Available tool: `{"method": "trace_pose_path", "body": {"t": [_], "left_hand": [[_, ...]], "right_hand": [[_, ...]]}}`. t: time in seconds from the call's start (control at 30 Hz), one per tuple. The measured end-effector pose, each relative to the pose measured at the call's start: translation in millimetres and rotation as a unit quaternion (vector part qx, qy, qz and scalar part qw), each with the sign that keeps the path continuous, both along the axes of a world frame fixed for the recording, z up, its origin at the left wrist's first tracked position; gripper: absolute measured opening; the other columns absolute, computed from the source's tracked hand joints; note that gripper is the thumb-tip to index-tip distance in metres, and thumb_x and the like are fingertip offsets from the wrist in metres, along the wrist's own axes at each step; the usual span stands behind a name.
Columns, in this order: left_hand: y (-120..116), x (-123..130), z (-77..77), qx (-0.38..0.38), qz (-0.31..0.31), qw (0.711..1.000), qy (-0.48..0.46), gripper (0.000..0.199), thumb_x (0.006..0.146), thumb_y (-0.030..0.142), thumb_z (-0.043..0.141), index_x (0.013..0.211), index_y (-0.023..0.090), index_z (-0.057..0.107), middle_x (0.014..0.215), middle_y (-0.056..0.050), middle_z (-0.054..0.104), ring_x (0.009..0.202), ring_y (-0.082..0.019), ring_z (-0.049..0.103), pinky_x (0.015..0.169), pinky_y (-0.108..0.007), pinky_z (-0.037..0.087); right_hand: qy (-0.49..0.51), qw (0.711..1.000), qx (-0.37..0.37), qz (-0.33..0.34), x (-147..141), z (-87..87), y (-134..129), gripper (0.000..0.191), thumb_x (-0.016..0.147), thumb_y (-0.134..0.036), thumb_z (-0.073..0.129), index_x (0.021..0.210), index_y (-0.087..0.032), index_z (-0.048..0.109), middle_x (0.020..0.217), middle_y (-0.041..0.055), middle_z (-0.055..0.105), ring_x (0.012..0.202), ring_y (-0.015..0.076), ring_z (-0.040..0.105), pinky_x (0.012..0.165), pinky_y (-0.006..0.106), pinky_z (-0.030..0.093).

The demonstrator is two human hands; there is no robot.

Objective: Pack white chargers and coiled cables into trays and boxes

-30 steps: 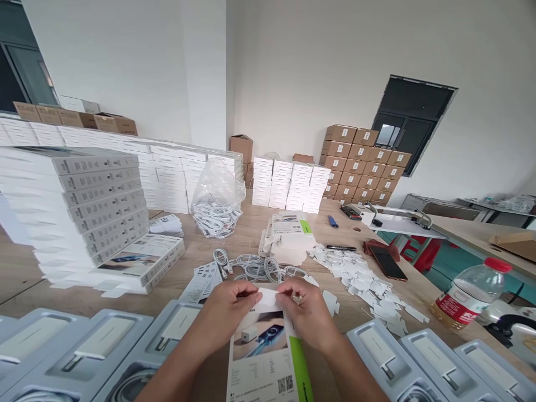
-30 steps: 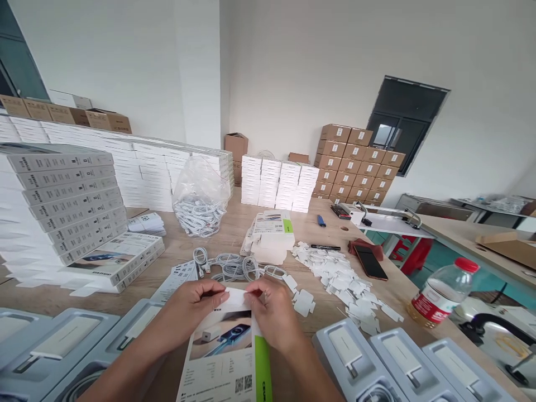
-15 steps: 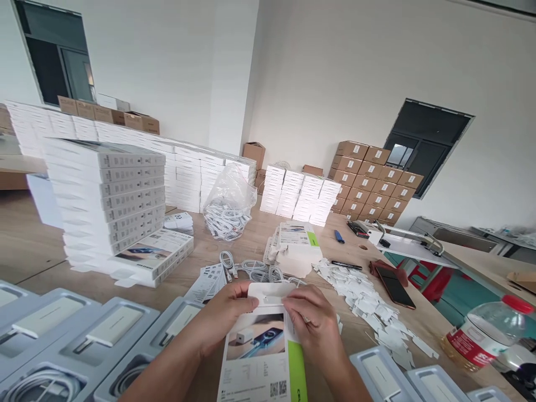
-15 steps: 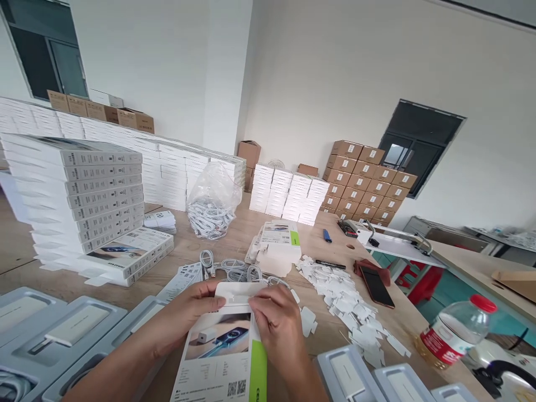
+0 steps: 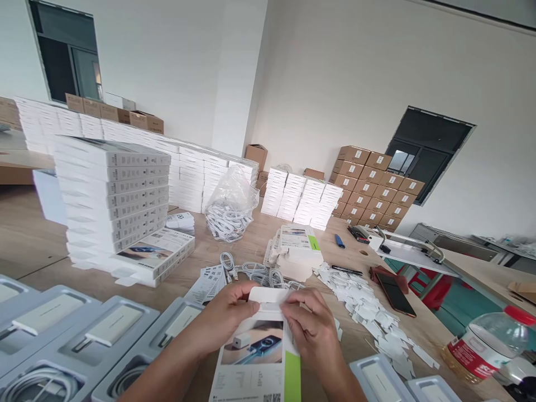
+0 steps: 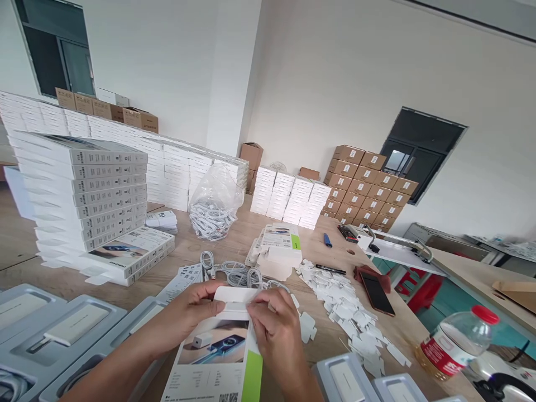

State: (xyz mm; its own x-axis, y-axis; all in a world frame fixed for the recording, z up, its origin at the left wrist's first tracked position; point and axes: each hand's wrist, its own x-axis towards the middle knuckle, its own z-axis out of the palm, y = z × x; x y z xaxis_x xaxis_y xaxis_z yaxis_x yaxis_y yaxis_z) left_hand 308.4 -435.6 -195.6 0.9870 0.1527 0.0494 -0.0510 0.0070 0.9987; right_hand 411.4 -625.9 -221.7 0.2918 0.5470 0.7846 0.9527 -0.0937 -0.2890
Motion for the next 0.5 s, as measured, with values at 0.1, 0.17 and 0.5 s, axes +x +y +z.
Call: {"method": "trace_pose_path", "body": {"t": [0.1, 0.17, 0.5], "left_hand": [[-1.1, -1.7, 3.0, 0.017, 0.006, 1.0, -0.003, 0.017, 0.075, 0.033, 0.065, 0.081, 0.016, 0.065, 0.073, 0.002, 0.058, 0.067, -0.014, 0.051, 0.062, -0.024, 0.04], [-3.1, -2.1, 4.4, 0.024, 0.008, 1.0, -0.003, 0.015, 0.075, 0.031, 0.065, 0.082, 0.017, 0.065, 0.072, 0.003, 0.057, 0.062, -0.013, 0.05, 0.057, -0.023, 0.038], [-10.0, 3.6, -4.7, 0.035, 0.007, 0.999, -0.017, 0.016, 0.075, 0.03, 0.072, 0.081, 0.016, 0.067, 0.077, 0.0, 0.064, 0.072, -0.016, 0.058, 0.067, -0.026, 0.046]], "right_hand": [[0.016, 1.0, 0.009, -0.017, -1.7, 0.4, -0.1, 0.028, 0.088, -0.009, 0.055, 0.091, -0.03, 0.074, 0.101, 0.0059, 0.065, 0.094, 0.0215, 0.06, 0.076, 0.035, 0.053], [0.021, 0.999, 0.013, -0.025, -1.9, -0.3, 0.9, 0.026, 0.088, -0.01, 0.057, 0.088, -0.03, 0.074, 0.109, 0.0068, 0.063, 0.1, 0.0221, 0.059, 0.079, 0.036, 0.053], [0.24, 0.968, 0.009, 0.068, 5.6, 4.6, -9.1, 0.019, 0.082, -0.02, 0.07, 0.097, -0.03, 0.074, 0.131, 0.0086, 0.06, 0.117, 0.0254, 0.061, 0.093, 0.039, 0.055]]}}
